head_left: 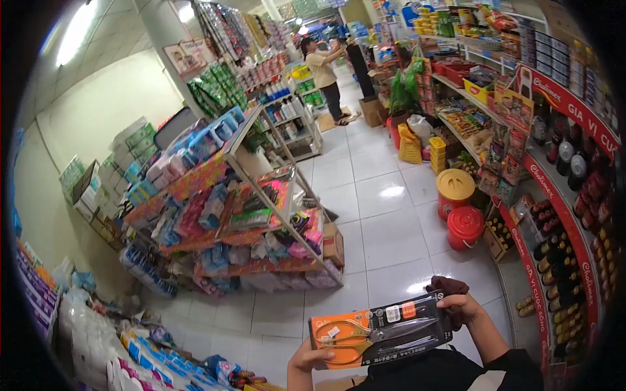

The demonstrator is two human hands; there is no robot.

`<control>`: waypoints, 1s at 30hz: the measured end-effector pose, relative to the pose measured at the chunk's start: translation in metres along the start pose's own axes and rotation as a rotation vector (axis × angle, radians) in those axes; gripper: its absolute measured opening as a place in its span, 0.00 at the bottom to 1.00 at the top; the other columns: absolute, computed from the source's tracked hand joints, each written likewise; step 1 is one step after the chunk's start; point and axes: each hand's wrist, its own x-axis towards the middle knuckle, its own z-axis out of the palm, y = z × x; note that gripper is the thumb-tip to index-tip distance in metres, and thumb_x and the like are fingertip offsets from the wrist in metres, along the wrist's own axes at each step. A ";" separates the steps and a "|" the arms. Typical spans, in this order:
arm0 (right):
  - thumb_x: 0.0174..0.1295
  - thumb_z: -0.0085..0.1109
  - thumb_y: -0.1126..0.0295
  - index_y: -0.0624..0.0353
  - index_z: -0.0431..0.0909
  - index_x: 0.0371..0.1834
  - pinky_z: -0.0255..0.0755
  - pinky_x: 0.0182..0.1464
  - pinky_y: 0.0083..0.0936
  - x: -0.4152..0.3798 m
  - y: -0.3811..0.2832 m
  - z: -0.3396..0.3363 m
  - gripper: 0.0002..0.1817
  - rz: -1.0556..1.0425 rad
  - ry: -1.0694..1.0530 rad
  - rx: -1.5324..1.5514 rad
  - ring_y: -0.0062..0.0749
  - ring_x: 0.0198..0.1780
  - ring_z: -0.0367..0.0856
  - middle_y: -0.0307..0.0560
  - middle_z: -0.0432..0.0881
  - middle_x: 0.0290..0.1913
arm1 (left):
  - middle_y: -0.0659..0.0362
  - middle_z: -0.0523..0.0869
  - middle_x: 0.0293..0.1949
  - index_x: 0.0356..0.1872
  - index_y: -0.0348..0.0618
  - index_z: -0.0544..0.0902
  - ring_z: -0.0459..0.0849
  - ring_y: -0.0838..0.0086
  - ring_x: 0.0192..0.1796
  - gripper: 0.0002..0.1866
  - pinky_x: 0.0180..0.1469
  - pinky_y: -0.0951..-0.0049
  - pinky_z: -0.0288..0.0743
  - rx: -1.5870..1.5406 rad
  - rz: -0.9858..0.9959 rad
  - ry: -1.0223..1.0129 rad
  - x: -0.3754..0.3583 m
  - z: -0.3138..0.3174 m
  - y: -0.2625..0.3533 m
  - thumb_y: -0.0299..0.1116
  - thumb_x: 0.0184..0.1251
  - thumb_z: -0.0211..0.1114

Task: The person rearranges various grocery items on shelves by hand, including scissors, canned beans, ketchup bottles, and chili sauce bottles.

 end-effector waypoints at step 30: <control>0.64 0.42 0.65 0.70 0.65 0.51 0.58 0.56 0.31 0.076 0.036 0.063 0.19 -0.605 0.519 -0.659 0.37 0.54 0.66 0.53 0.69 0.52 | 0.47 0.75 0.24 0.34 0.34 0.72 0.77 0.54 0.28 0.10 0.30 0.67 0.71 0.670 0.767 0.168 0.171 0.102 -0.006 0.24 0.47 0.53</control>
